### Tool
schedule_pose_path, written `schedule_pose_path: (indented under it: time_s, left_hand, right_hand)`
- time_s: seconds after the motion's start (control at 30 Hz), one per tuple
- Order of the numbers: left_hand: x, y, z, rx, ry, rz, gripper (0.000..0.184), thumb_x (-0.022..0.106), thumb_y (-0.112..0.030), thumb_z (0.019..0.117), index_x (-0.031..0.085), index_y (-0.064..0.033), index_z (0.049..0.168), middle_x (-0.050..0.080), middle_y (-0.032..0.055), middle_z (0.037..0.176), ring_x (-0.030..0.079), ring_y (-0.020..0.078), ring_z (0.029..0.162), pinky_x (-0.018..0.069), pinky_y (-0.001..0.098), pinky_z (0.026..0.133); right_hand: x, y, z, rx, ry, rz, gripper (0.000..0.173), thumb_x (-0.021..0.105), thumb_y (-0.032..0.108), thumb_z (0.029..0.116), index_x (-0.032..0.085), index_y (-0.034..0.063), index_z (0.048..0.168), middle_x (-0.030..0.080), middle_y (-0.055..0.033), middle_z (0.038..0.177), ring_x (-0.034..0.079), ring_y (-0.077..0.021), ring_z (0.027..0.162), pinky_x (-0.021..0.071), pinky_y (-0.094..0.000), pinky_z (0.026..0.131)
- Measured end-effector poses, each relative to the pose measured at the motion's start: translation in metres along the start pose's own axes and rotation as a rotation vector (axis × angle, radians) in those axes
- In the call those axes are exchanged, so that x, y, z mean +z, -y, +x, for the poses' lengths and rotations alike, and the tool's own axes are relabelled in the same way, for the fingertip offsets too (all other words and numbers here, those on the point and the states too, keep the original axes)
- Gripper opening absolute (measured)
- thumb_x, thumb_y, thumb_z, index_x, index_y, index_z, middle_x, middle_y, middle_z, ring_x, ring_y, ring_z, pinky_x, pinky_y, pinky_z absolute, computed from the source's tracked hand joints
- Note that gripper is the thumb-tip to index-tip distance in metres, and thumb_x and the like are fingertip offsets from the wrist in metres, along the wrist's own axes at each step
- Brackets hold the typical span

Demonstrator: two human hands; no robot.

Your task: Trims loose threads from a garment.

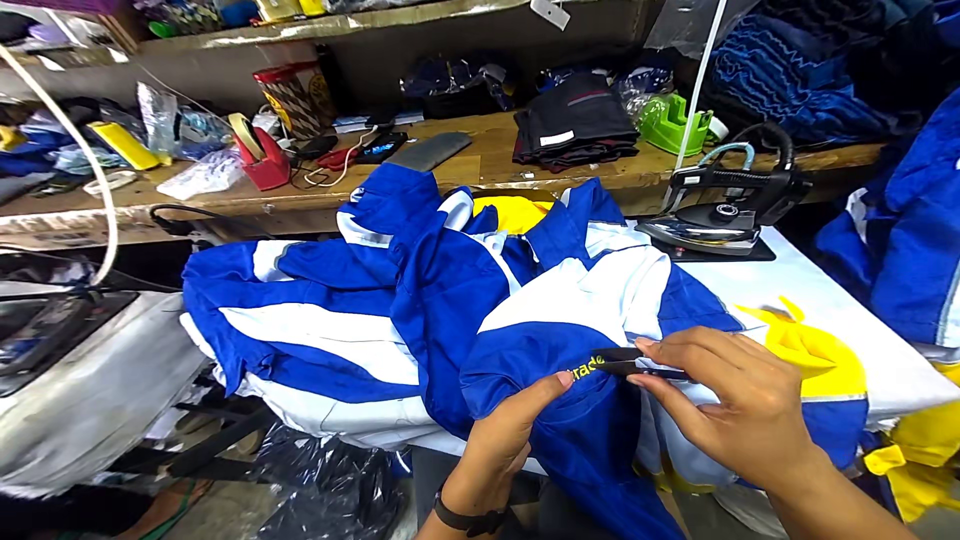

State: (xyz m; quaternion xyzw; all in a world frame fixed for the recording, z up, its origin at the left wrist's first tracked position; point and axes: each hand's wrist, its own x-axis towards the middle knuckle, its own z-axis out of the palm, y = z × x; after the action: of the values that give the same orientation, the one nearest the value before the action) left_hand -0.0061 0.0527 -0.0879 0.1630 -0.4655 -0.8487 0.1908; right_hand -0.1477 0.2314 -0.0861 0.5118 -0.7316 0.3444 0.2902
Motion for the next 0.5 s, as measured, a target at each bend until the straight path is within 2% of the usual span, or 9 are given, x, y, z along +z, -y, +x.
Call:
schedule_pose_path:
  time_s: [0.17, 0.5]
  left_hand:
    - [-0.0016, 0.0013, 0.0000, -0.022, 0.002, -0.018, 0.010, 0.066, 0.001, 0.0896, 0.073, -0.0014, 0.096, 0.076, 0.0084, 0.089, 0.073, 0.0127, 0.087, 0.0604, 0.0310, 0.086]
    - [0.0003, 0.0012, 0.0007, 0.027, 0.009, 0.012, 0.010, 0.067, 0.002, 0.0894, 0.073, -0.0009, 0.097, 0.076, 0.0079, 0.090, 0.073, 0.0125, 0.089, 0.0600, 0.0308, 0.087]
  right_hand:
    - [-0.0008, -0.0040, -0.0028, 0.034, 0.014, 0.069, 0.029, 0.064, 0.037, 0.1002, 0.078, 0.0121, 0.105, 0.075, -0.0057, 0.094, 0.067, -0.0142, 0.082, 0.0497, -0.0313, 0.070]
    - [-0.0027, -0.0005, -0.0014, 0.003, 0.011, 0.013, 0.028, 0.063, 0.038, 0.1006, 0.078, 0.0143, 0.104, 0.075, -0.0047, 0.093, 0.067, -0.0152, 0.081, 0.0474, -0.0322, 0.069]
